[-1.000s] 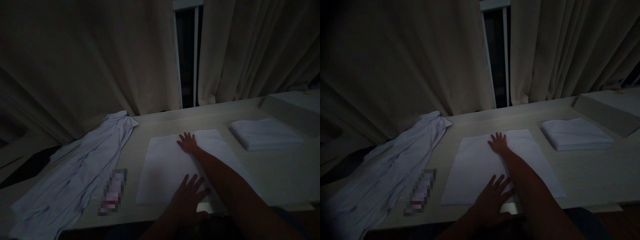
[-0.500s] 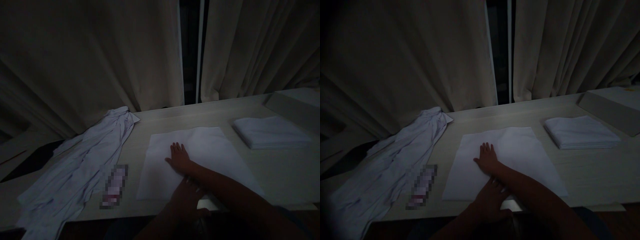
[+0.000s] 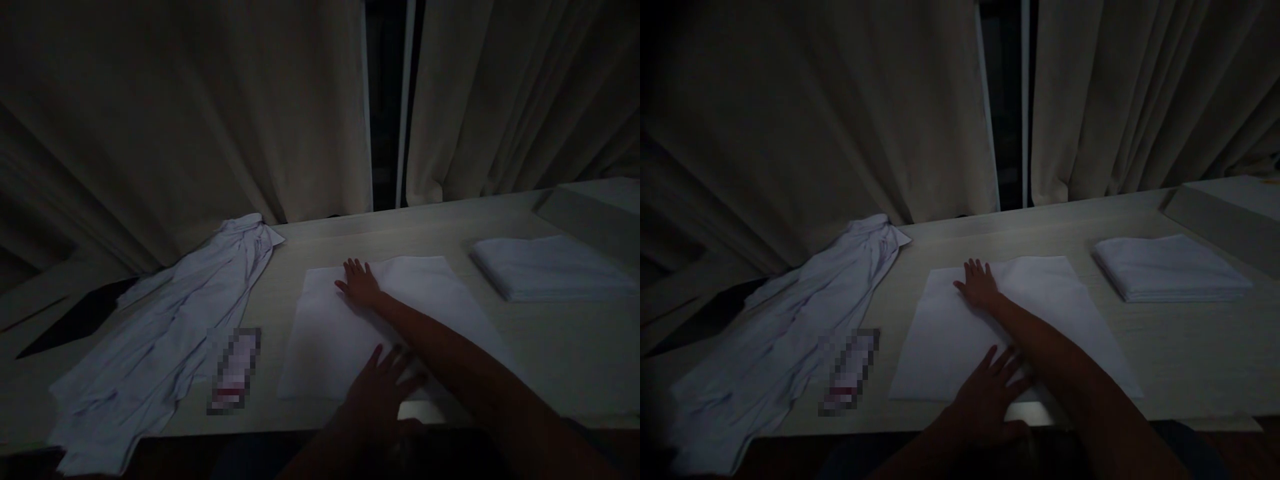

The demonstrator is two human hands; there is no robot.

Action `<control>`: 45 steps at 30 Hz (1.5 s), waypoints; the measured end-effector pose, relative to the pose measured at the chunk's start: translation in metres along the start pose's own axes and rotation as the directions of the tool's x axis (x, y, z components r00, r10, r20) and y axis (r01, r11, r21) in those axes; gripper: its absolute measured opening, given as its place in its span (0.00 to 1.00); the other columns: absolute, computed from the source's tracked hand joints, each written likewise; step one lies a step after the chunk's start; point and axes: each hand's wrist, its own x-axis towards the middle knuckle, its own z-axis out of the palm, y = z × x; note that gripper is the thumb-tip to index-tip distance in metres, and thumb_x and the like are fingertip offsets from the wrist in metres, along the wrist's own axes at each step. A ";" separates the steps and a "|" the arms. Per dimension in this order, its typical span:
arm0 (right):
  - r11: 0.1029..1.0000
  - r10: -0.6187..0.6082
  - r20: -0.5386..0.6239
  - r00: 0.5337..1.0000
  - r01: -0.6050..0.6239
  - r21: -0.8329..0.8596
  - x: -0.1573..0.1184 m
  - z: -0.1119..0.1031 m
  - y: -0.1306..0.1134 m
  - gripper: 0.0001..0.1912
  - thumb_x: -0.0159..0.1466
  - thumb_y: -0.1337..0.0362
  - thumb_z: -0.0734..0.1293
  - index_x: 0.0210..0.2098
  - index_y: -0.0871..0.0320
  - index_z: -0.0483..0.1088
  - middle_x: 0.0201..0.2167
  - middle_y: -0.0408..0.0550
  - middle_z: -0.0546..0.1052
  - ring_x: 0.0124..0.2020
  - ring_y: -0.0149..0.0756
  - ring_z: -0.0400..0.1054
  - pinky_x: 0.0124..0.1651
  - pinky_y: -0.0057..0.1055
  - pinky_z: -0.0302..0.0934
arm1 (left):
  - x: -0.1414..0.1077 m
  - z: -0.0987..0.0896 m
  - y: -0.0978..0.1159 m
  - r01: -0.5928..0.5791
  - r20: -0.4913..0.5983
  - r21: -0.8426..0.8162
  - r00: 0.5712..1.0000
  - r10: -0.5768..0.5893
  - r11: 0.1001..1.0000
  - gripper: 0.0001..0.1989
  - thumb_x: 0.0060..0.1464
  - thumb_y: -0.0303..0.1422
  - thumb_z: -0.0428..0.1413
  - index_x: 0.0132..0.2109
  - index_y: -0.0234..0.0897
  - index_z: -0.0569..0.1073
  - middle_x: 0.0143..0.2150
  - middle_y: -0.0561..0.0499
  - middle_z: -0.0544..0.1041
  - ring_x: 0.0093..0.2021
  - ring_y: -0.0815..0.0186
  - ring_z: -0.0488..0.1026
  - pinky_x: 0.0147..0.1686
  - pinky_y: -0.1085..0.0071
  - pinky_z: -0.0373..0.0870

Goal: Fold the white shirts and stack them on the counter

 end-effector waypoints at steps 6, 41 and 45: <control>0.997 0.030 -0.009 1.000 -0.030 -0.067 -0.092 0.003 0.035 0.45 0.66 0.39 0.43 0.68 0.68 0.47 0.70 0.59 0.45 0.70 0.49 0.32 0.69 0.45 0.26 | 0.001 0.005 -0.002 0.005 -0.008 -0.048 1.000 -0.006 0.999 0.41 0.53 0.62 0.42 0.69 0.54 0.44 0.73 0.53 0.38 0.71 0.51 0.35 0.66 0.42 0.36; 0.932 0.207 -0.223 0.953 -0.261 -0.252 -0.267 -0.014 0.087 0.35 0.69 0.45 0.49 0.68 0.59 0.50 0.69 0.56 0.48 0.70 0.51 0.35 0.67 0.56 0.34 | -0.010 0.020 0.002 0.226 -0.217 0.118 0.956 -0.197 0.967 0.43 0.57 0.58 0.41 0.70 0.40 0.41 0.73 0.46 0.40 0.71 0.56 0.36 0.67 0.51 0.37; 0.926 0.261 -0.218 0.940 -0.307 -0.218 -0.273 -0.011 0.096 0.36 0.68 0.42 0.48 0.68 0.57 0.49 0.70 0.54 0.46 0.70 0.50 0.35 0.67 0.54 0.34 | -0.038 0.033 -0.023 0.613 -0.350 0.103 0.760 -0.548 0.784 0.38 0.61 0.53 0.36 0.69 0.32 0.48 0.71 0.39 0.46 0.71 0.52 0.42 0.66 0.49 0.43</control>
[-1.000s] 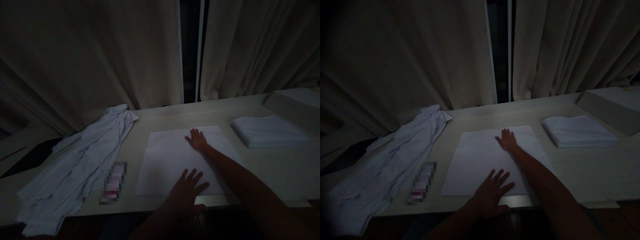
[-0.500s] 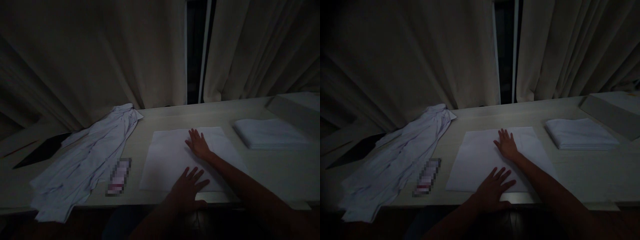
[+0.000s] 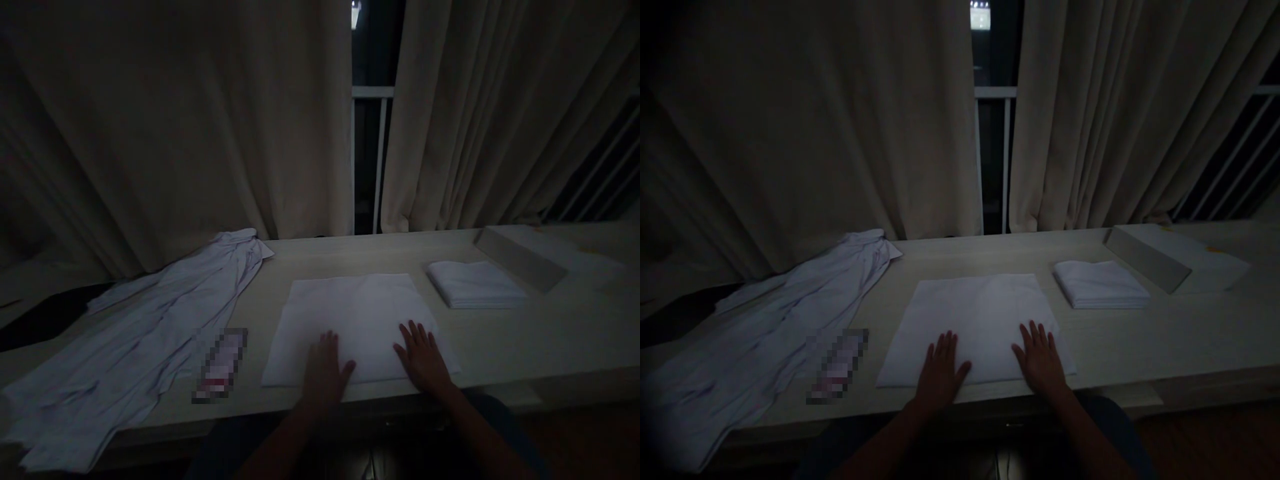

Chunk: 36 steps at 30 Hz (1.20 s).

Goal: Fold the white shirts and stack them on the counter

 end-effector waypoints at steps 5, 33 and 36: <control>0.999 0.000 0.014 1.000 -0.001 0.036 -0.002 -0.004 -0.004 0.36 0.68 0.42 0.47 0.68 0.56 0.50 0.70 0.53 0.47 0.70 0.49 0.34 0.67 0.53 0.31 | -0.026 0.001 -0.055 0.288 -0.135 0.127 0.953 -0.271 0.949 0.41 0.60 0.53 0.35 0.67 0.23 0.51 0.70 0.34 0.49 0.70 0.50 0.44 0.65 0.51 0.45; 0.782 -0.574 0.101 0.813 0.506 0.364 0.017 -0.014 -0.245 0.30 0.71 0.50 0.48 0.68 0.57 0.51 0.68 0.51 0.51 0.69 0.48 0.40 0.68 0.53 0.37 | -0.053 0.009 -0.069 0.393 -0.325 0.047 0.875 -0.358 0.918 0.32 0.59 0.35 0.42 0.66 0.19 0.53 0.68 0.32 0.54 0.70 0.52 0.45 0.66 0.54 0.46; 0.748 -0.627 0.125 0.769 0.551 0.369 0.024 -0.007 -0.292 0.28 0.71 0.50 0.48 0.67 0.49 0.53 0.67 0.45 0.55 0.69 0.47 0.43 0.67 0.55 0.39 | -0.072 0.011 -0.075 0.380 -0.326 -0.015 0.872 -0.364 0.925 0.31 0.57 0.32 0.44 0.68 0.33 0.55 0.68 0.43 0.59 0.70 0.57 0.45 0.66 0.56 0.47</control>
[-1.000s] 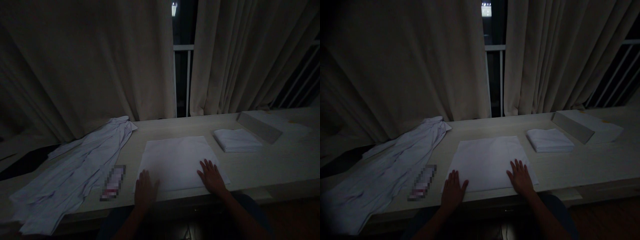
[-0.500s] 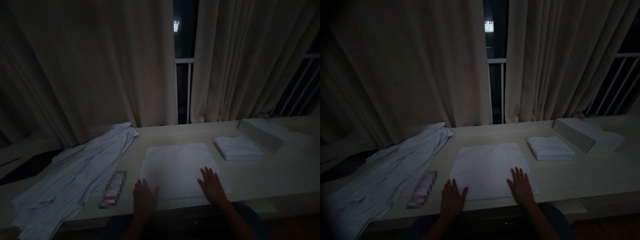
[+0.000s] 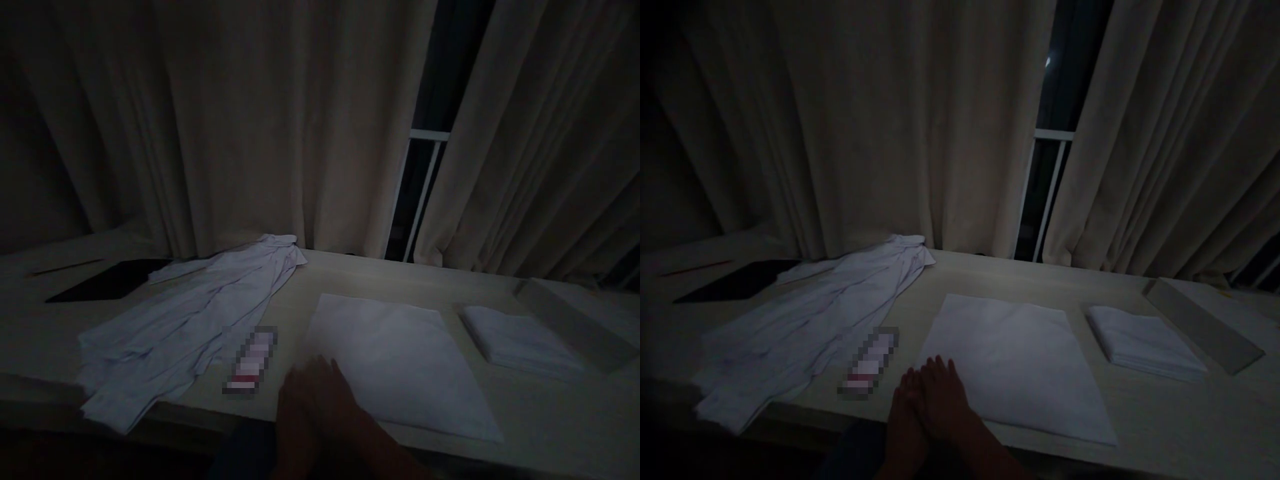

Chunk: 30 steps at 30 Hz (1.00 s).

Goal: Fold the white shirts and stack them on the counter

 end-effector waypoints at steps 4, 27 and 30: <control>0.999 -0.036 0.082 0.996 0.038 -0.019 0.028 0.003 0.004 0.28 0.71 0.50 0.47 0.66 0.51 0.54 0.67 0.48 0.56 0.68 0.47 0.45 0.66 0.54 0.40 | -0.008 -0.007 0.002 0.056 0.006 -0.017 0.998 -0.056 0.998 0.31 0.56 0.32 0.46 0.66 0.32 0.58 0.66 0.40 0.62 0.69 0.52 0.50 0.66 0.52 0.48; 0.948 0.306 0.129 0.943 -0.289 -0.137 0.183 0.005 0.104 0.43 0.67 0.39 0.39 0.70 0.63 0.40 0.71 0.56 0.41 0.70 0.52 0.31 0.66 0.56 0.30 | -0.013 0.005 0.008 0.180 0.033 -0.189 0.984 -0.177 0.965 0.45 0.58 0.43 0.47 0.70 0.29 0.30 0.72 0.35 0.43 0.70 0.45 0.41 0.65 0.43 0.48; 0.943 0.325 0.149 0.934 -0.306 -0.133 0.201 -0.003 0.116 0.42 0.67 0.39 0.42 0.69 0.61 0.43 0.70 0.59 0.44 0.69 0.56 0.36 0.64 0.58 0.36 | -0.014 0.006 0.007 0.177 0.022 -0.198 0.984 -0.176 0.964 0.45 0.58 0.43 0.48 0.70 0.30 0.29 0.71 0.35 0.43 0.70 0.44 0.41 0.64 0.42 0.49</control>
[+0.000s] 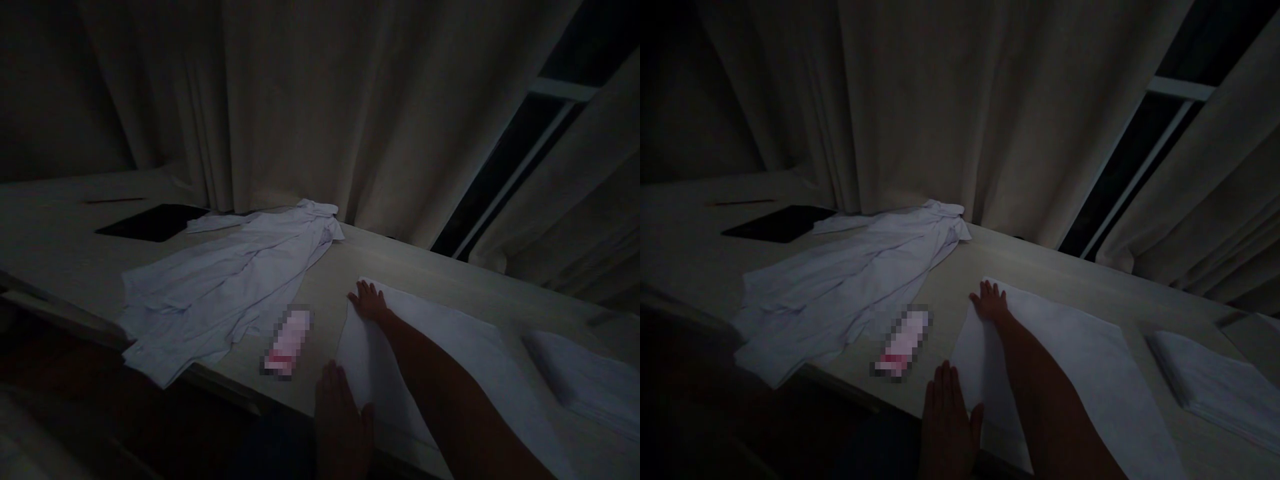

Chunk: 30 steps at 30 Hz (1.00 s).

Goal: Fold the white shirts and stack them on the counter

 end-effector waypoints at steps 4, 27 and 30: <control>1.000 0.010 -0.019 1.000 -0.010 -0.003 0.000 -0.019 0.009 0.38 0.70 0.43 0.43 0.69 0.62 0.42 0.70 0.64 0.41 0.69 0.57 0.37 0.62 0.59 0.36 | 0.000 -0.001 0.000 -0.017 -0.019 0.012 1.000 0.018 1.000 0.44 0.58 0.43 0.47 0.70 0.32 0.32 0.72 0.37 0.44 0.70 0.45 0.41 0.65 0.42 0.47; 0.915 0.345 -0.300 0.889 -0.390 -0.106 -0.433 0.032 0.281 0.33 0.69 0.45 0.50 0.69 0.51 0.42 0.69 0.49 0.47 0.69 0.49 0.37 0.65 0.58 0.41 | 0.016 -0.027 0.013 -0.237 0.097 0.433 0.971 0.217 0.870 0.39 0.56 0.46 0.40 0.61 0.14 0.61 0.64 0.24 0.59 0.67 0.42 0.53 0.62 0.48 0.50; 0.916 0.315 -0.380 0.870 -0.383 -0.117 -0.442 0.030 0.277 0.34 0.69 0.46 0.51 0.69 0.54 0.42 0.69 0.51 0.45 0.70 0.50 0.35 0.66 0.58 0.39 | 0.017 -0.046 0.015 -0.332 0.211 0.400 0.941 0.266 0.854 0.32 0.54 0.43 0.43 0.58 0.26 0.68 0.61 0.31 0.67 0.65 0.43 0.56 0.60 0.46 0.53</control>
